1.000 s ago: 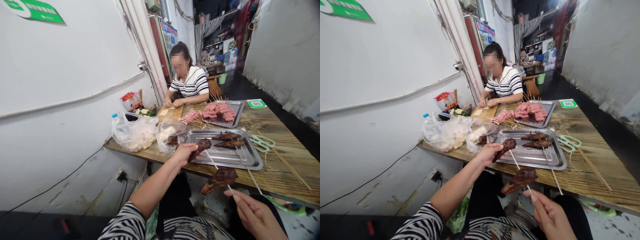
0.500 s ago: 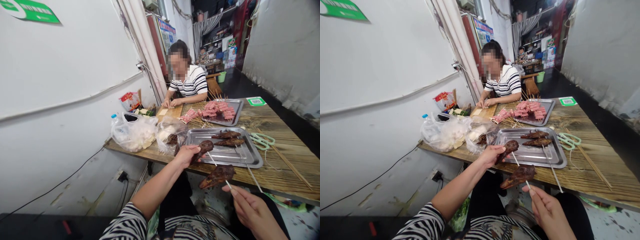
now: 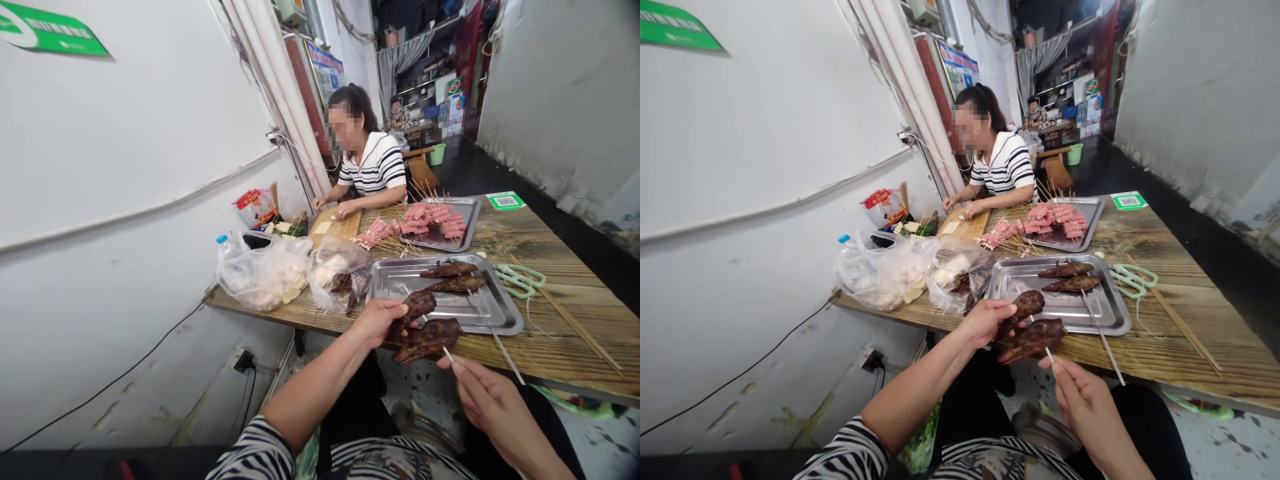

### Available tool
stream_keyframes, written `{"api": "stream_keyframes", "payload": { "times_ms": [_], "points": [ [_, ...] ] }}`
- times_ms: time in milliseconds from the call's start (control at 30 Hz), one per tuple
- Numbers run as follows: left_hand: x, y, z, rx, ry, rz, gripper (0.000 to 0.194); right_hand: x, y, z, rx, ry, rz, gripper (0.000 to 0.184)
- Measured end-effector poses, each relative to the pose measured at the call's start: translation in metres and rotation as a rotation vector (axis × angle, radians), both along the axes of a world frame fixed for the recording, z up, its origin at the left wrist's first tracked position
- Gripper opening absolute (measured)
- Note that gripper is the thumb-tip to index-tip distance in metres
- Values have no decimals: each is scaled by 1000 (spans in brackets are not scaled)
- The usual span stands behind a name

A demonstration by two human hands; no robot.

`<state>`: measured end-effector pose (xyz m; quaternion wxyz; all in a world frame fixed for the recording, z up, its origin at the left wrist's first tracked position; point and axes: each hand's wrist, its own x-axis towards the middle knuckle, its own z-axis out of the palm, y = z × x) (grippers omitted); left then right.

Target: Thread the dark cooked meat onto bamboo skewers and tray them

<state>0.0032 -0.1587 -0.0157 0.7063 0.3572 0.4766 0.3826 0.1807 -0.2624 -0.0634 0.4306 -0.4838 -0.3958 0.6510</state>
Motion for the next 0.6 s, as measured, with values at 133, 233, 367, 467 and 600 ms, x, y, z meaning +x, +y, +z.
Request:
{"api": "stream_keyframes", "payload": {
  "times_ms": [133,233,367,467,600],
  "points": [
    [2,-1,-5,0,12,-4,29,-3,2,-2,31,-7,-41,58],
    [3,-1,-7,23,26,27,38,-5,3,1,27,7,-70,56],
    [1,2,-1,-3,25,-6,44,-3,6,2,41,18,-69,51],
    [-3,9,4,-39,7,-37,45,-1,9,0,40,41,-38,52],
    [-5,17,4,-26,-20,-64,42,-4,14,-2,40,61,-22,51]
  ]
}}
